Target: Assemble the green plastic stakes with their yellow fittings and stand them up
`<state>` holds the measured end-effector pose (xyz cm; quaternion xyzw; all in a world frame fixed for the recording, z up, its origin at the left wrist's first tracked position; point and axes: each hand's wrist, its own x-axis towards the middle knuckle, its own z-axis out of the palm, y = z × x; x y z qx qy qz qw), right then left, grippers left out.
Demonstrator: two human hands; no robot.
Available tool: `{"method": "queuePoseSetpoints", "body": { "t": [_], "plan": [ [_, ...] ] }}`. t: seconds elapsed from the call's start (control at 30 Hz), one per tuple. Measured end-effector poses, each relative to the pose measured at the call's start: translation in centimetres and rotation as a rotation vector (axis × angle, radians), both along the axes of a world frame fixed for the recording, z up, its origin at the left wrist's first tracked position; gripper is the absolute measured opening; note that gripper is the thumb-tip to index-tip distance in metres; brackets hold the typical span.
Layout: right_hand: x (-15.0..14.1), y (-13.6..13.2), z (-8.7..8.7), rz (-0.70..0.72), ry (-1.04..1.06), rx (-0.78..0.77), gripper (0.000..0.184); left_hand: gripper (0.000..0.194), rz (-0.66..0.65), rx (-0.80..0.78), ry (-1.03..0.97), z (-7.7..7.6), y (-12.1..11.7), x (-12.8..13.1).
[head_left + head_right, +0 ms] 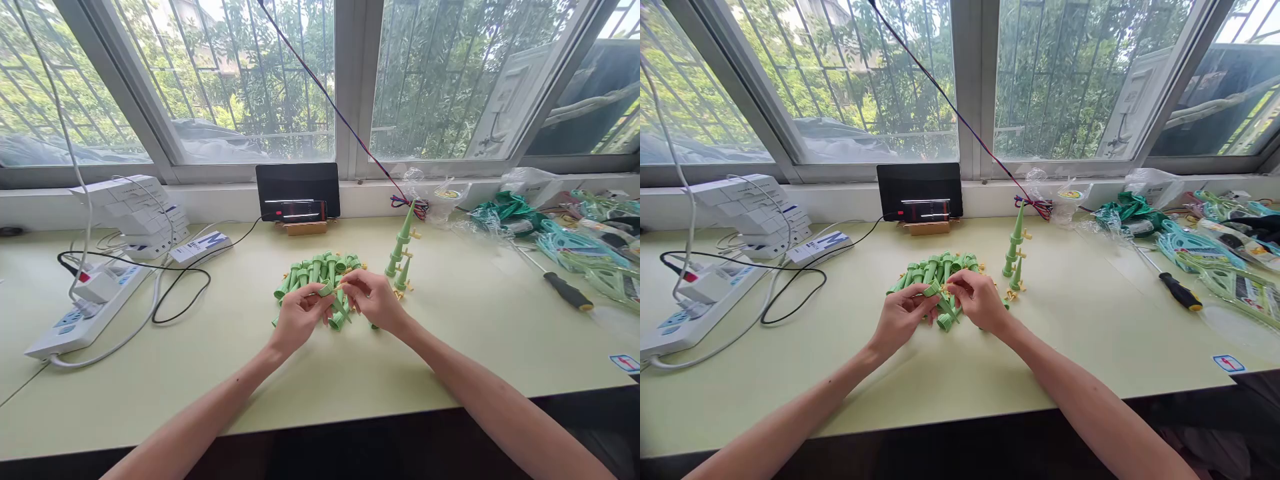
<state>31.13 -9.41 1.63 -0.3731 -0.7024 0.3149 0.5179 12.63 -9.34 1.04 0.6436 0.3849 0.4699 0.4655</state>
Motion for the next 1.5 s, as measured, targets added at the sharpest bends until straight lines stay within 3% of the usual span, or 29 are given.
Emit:
{"method": "queuePoseSetpoints", "body": {
  "t": [0.33,1.03,1.5],
  "plan": [
    [-0.01,-0.10,-0.09,0.018,0.010,-0.074,0.017,0.016,-0.021,0.002,-0.010,-0.09,-0.23,-0.05],
    [0.21,-0.32,0.16,-0.030,-0.142,-0.074,0.025,0.014,-0.041,-0.001,0.012,0.35,-0.55,0.11],
    [0.08,-0.05,-0.19,-0.028,-0.211,-0.003,0.042,0.017,-0.065,-0.023,0.001,0.51,-0.75,0.26]
  ]
}}
